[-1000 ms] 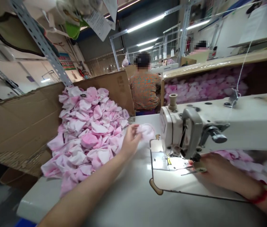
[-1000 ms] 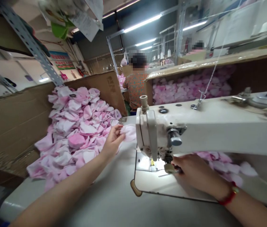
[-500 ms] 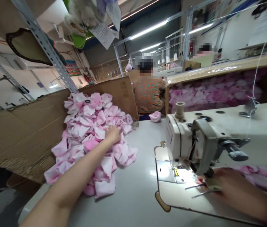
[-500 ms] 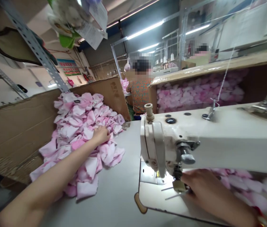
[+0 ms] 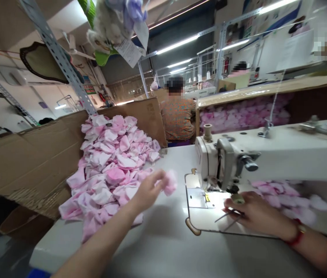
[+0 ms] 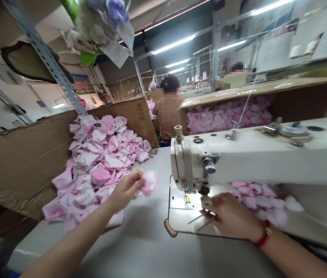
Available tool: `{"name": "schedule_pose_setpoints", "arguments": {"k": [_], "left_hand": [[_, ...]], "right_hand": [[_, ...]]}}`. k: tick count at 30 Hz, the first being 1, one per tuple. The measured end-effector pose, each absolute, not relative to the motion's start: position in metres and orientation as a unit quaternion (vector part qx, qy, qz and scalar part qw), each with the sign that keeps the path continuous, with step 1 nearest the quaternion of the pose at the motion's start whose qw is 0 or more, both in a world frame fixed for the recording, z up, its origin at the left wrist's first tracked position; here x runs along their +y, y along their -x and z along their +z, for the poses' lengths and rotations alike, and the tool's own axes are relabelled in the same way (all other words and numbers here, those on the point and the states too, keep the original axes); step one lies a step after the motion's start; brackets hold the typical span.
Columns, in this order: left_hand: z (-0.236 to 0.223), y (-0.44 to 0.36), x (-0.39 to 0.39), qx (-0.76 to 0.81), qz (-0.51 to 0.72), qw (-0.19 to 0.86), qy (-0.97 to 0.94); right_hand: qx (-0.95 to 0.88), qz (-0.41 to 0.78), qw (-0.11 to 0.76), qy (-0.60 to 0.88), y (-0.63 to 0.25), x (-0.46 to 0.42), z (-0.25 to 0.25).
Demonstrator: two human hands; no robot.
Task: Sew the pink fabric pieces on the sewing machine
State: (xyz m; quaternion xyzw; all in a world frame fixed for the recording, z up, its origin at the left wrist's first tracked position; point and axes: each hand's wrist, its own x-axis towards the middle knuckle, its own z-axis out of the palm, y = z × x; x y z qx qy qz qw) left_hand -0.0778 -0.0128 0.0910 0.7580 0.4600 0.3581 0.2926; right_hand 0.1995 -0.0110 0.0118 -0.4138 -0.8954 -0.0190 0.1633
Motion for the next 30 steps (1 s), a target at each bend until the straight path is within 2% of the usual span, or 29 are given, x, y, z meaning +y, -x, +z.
{"name": "schedule_pose_setpoints", "arguments": {"k": [3, 5, 8, 12, 15, 19, 23, 27, 30], "left_hand": [[0.065, 0.058, -0.04, 0.408, 0.318, 0.245, -0.82], [0.047, 0.052, -0.053, 0.348, 0.243, 0.107, -0.899], [0.038, 0.057, -0.063, 0.334, 0.181, 0.018, -0.925], [0.061, 0.082, -0.051, 0.39, 0.193, 0.025, -0.9], [0.087, 0.116, -0.023, 0.469, 0.225, -0.011, -0.854], [0.108, 0.175, 0.019, 0.561, 0.268, -0.054, -0.781], [0.122, 0.21, 0.04, 0.591, 0.328, -0.036, -0.736], [0.127, 0.187, 0.029, 0.555, 0.413, 0.03, -0.722], [0.114, 0.139, 0.001, 0.486, 0.485, 0.091, -0.721]], "right_hand": [[-0.936, -0.044, 0.123, 0.328, -0.204, -0.011, 0.019], [-0.942, -0.075, 0.119, 0.305, -0.204, -0.015, 0.022], [-0.948, -0.111, 0.138, 0.266, -0.191, -0.032, 0.027], [-0.935, -0.126, 0.262, 0.202, -0.161, -0.058, 0.028], [-0.915, -0.112, 0.331, 0.2, -0.145, -0.06, 0.02], [-0.893, -0.062, 0.346, 0.28, -0.147, -0.043, 0.003], [-0.889, -0.053, 0.334, 0.308, -0.158, -0.032, -0.008], [-0.896, -0.04, 0.328, 0.295, -0.156, -0.034, -0.005], [-0.879, 0.076, 0.351, 0.313, -0.145, -0.045, 0.011]]}}
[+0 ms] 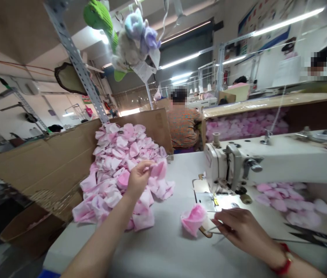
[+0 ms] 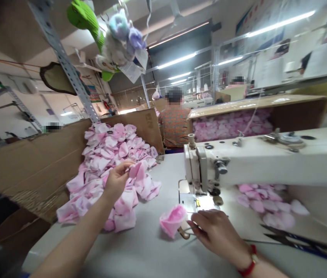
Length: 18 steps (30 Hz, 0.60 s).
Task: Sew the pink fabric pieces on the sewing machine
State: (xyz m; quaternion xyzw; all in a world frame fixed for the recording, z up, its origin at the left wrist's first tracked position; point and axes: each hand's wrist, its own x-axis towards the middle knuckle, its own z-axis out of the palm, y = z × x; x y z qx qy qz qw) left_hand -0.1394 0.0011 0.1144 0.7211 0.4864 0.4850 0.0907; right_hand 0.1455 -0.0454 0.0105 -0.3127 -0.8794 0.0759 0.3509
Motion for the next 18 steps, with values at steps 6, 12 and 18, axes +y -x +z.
{"name": "schedule_pose_setpoints", "arguments": {"k": [6, 12, 18], "left_hand": [[0.074, 0.055, -0.064, 0.33, 0.555, 0.291, -0.706], [0.056, 0.03, -0.089, 0.26, 0.556, 0.325, -0.719], [0.033, 0.017, -0.096, 0.282, 0.6, 0.403, -0.631]], "right_hand": [[-0.566, 0.623, 0.443, 0.308, -0.128, -0.076, 0.05], [-0.328, 0.809, 0.418, 0.253, -0.138, -0.097, 0.042], [-0.417, 0.698, 0.466, 0.35, -0.13, -0.109, 0.033]]}}
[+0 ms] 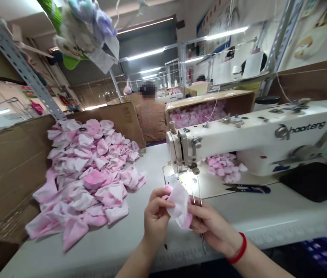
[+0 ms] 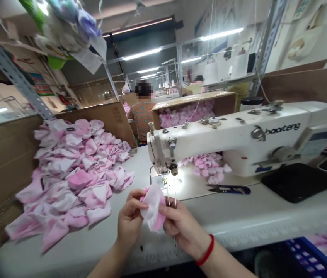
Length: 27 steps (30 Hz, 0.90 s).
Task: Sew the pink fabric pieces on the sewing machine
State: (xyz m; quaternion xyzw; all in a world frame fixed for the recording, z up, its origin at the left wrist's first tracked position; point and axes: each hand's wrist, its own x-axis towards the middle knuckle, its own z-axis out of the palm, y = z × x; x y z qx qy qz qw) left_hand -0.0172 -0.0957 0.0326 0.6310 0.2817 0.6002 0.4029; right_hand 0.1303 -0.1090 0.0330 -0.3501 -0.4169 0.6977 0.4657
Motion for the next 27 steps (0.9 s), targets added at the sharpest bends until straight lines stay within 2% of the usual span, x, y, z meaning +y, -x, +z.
{"name": "schedule_pose_setpoints", "arguments": {"k": [4, 6, 8, 13, 16, 21, 27], "left_hand": [[0.028, 0.015, -0.1, 0.311, 0.542, 0.545, -0.559], [0.031, 0.015, -0.101, 0.345, 0.516, 0.568, -0.541], [0.035, 0.014, -0.1, 0.407, 0.487, 0.511, -0.58], [0.043, 0.017, -0.102, 0.512, 0.432, 0.234, -0.705], [0.044, 0.018, -0.107, 0.535, 0.376, 0.126, -0.746], [0.048, 0.009, -0.112, 0.518, 0.317, 0.044, -0.793], [0.044, -0.005, -0.113, 0.45, 0.354, 0.013, -0.82]], "right_hand": [[-0.488, 0.566, 0.525, 0.406, -0.131, -0.106, 0.037], [-0.536, 0.498, 0.527, 0.432, -0.132, -0.105, 0.037], [-0.577, 0.448, 0.512, 0.453, -0.133, -0.106, 0.035], [-0.623, 0.357, 0.478, 0.506, -0.141, -0.106, 0.022], [-0.637, 0.326, 0.45, 0.534, -0.15, -0.104, 0.02], [-0.687, 0.31, 0.403, 0.519, -0.156, -0.111, 0.037], [-0.741, 0.156, 0.367, 0.54, -0.152, -0.116, 0.051]]}}
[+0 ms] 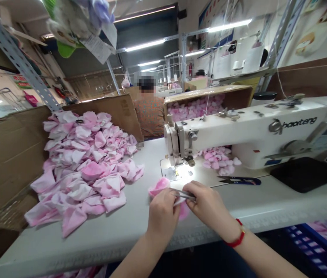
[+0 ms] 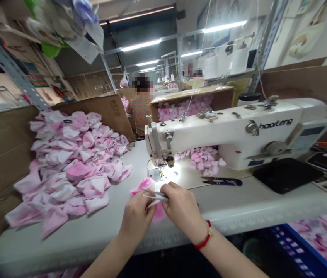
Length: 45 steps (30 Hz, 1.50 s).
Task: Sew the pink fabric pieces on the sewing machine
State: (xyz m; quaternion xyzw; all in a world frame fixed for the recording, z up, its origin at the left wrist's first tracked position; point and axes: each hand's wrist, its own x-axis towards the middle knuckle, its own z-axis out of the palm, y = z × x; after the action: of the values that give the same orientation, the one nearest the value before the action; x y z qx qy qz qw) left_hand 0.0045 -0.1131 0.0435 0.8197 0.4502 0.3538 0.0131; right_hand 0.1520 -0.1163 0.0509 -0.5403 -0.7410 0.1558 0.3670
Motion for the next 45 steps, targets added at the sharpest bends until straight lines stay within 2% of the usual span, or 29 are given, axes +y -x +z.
{"name": "schedule_pose_setpoints", "arguments": {"k": [3, 7, 9, 13, 15, 18, 21, 23, 26, 36, 40, 42, 45], "left_hand": [[0.033, -0.005, -0.114, 0.473, 0.405, 0.035, -0.782], [0.029, -0.005, -0.115, 0.472, 0.471, 0.191, -0.721], [0.034, -0.008, -0.114, 0.462, 0.477, 0.233, -0.71], [0.049, -0.018, -0.098, 0.521, 0.304, 0.12, -0.789], [0.053, -0.022, -0.085, 0.522, 0.232, 0.097, -0.815], [0.054, -0.026, -0.066, 0.51, 0.182, 0.091, -0.836], [0.052, -0.032, -0.054, 0.509, 0.144, 0.074, -0.846], [0.051, -0.036, -0.048, 0.517, 0.128, 0.059, -0.844], [0.046, -0.039, -0.041, 0.532, 0.116, 0.041, -0.838], [0.033, -0.034, -0.043, 0.534, 0.154, 0.003, -0.831], [0.052, -0.002, -0.053, 0.534, 0.194, -0.017, -0.823], [0.06, 0.023, -0.053, 0.553, 0.251, -0.021, -0.794], [0.066, 0.057, -0.042, 0.549, 0.26, -0.009, -0.795]], "right_hand": [[-0.732, 0.156, 0.385, 0.54, -0.155, -0.116, 0.045], [-0.716, 0.197, 0.401, 0.537, -0.158, -0.115, 0.032], [-0.695, 0.217, 0.4, 0.557, -0.157, -0.114, 0.024], [-0.661, 0.222, 0.379, 0.608, -0.159, -0.114, 0.011], [-0.649, 0.206, 0.372, 0.631, -0.162, -0.117, 0.007], [-0.697, 0.099, 0.365, 0.61, -0.165, -0.127, 0.005], [-0.795, -0.026, 0.272, 0.542, -0.16, -0.134, 0.003], [-0.818, -0.052, 0.192, 0.541, -0.155, -0.135, 0.001], [-0.825, -0.05, 0.142, 0.545, -0.151, -0.13, 0.0], [-0.837, -0.066, 0.113, 0.532, -0.158, -0.11, 0.0], [-0.829, -0.085, 0.115, 0.541, -0.156, -0.112, -0.006], [-0.826, -0.089, 0.118, 0.544, -0.156, -0.112, -0.007], [-0.826, -0.086, 0.122, 0.543, -0.156, -0.113, -0.006]]}}
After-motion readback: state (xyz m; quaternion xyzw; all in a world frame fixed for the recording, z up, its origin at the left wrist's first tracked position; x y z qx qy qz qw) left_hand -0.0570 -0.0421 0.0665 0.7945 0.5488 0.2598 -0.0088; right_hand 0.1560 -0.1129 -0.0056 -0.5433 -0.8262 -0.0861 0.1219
